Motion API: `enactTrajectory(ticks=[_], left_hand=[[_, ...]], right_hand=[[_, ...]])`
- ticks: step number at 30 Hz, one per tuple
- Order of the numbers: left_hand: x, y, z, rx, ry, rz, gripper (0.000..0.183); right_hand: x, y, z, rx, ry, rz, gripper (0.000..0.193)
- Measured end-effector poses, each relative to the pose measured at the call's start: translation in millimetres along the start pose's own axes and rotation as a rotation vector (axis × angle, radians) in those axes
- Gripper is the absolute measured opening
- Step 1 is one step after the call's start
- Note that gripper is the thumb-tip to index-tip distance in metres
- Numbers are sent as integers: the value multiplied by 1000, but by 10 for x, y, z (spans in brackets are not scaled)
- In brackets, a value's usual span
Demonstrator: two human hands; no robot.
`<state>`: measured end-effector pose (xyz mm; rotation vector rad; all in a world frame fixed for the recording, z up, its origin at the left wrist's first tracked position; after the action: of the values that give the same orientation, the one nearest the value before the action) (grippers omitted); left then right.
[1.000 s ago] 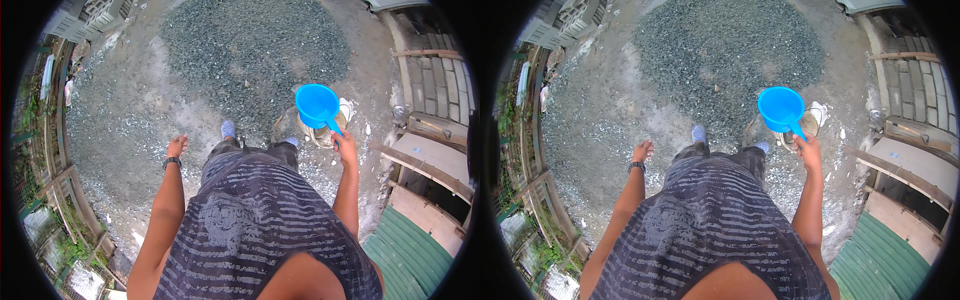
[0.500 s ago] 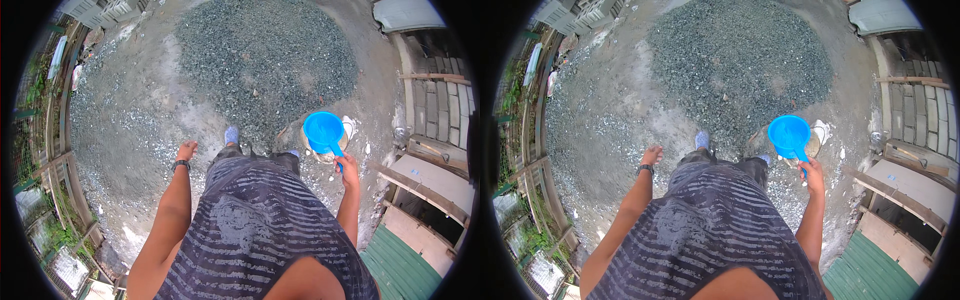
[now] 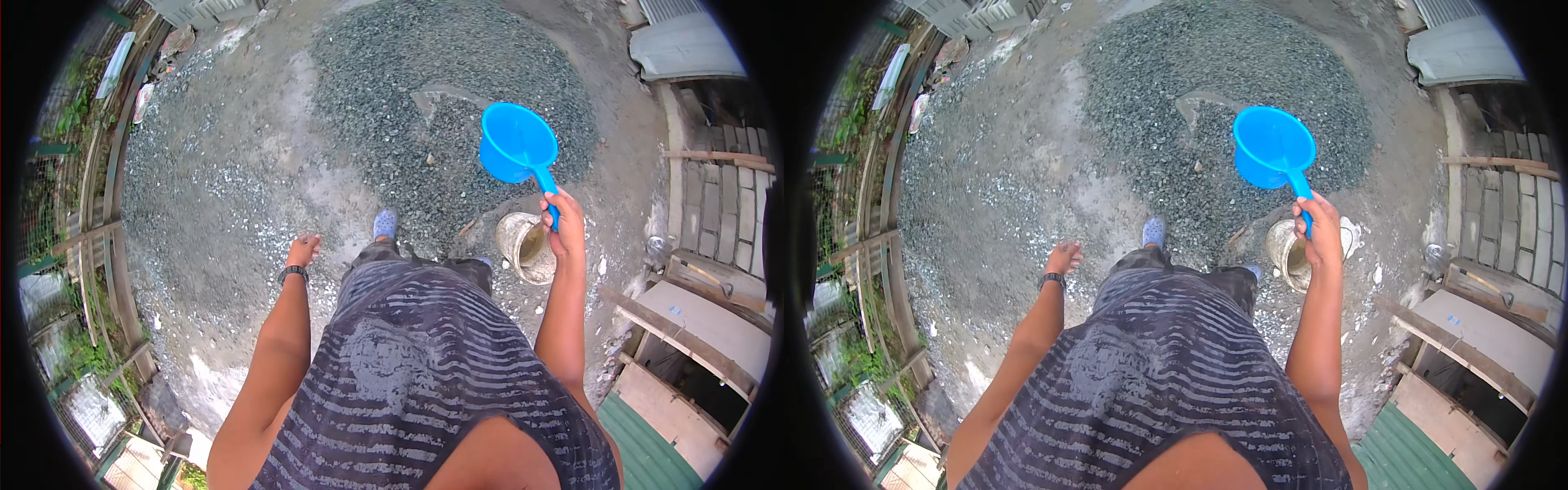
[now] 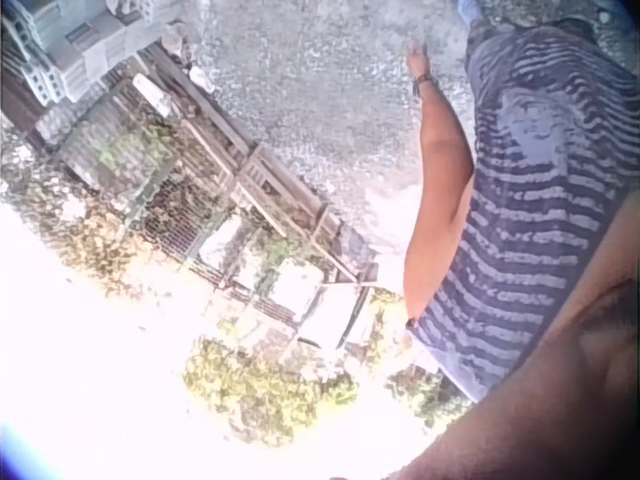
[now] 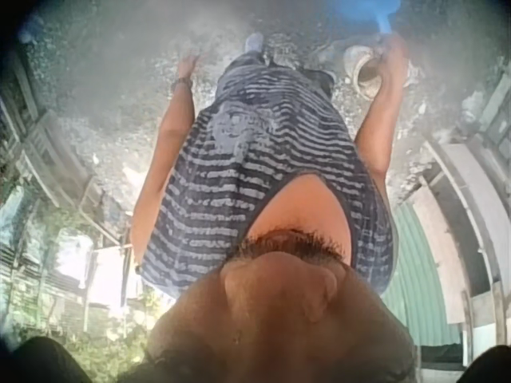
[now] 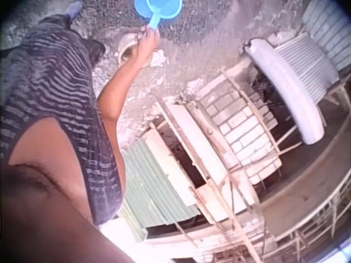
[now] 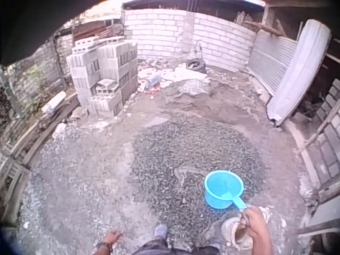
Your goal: The person pours water from a blue scoop onto a pile of gravel and sand on the ground.
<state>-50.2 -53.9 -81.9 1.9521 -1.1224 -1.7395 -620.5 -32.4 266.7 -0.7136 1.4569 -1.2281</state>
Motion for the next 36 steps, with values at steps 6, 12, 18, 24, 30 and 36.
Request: enactTrajectory(ticks=[6,12,18,24,30,36], left_hand=[[-62,-388,-21,24,-22,-83,41],[-55,-215,51,70,-72,-108,42],[112,171,-36,36,-44,13,45],[117,264,-13,24,-33,37,45],[-57,-68,101,-4,-41,0,41],[-287,-250,176,95,-51,-130,45]], right_hand=[[-358,-55,-268,214,29,-92,29],[-726,517,-618,57,55,141,20],[-591,1066,-557,-277,120,309,9],[19,695,-221,-433,81,156,6],[-12,203,-3,21,40,-22,14],[-247,435,-329,432,22,-57,16]])
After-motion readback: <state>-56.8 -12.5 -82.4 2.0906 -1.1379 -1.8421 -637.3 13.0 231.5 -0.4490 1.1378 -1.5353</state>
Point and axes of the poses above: each hand's wrist, its own x-axis towards the middle knuckle, its own z-axis out of the palm, y = z × x, the point moved 7 cm from there along x, towards the middle knuckle, and after that the axes turned 6 degrees about -y, right-handed, at the moved point
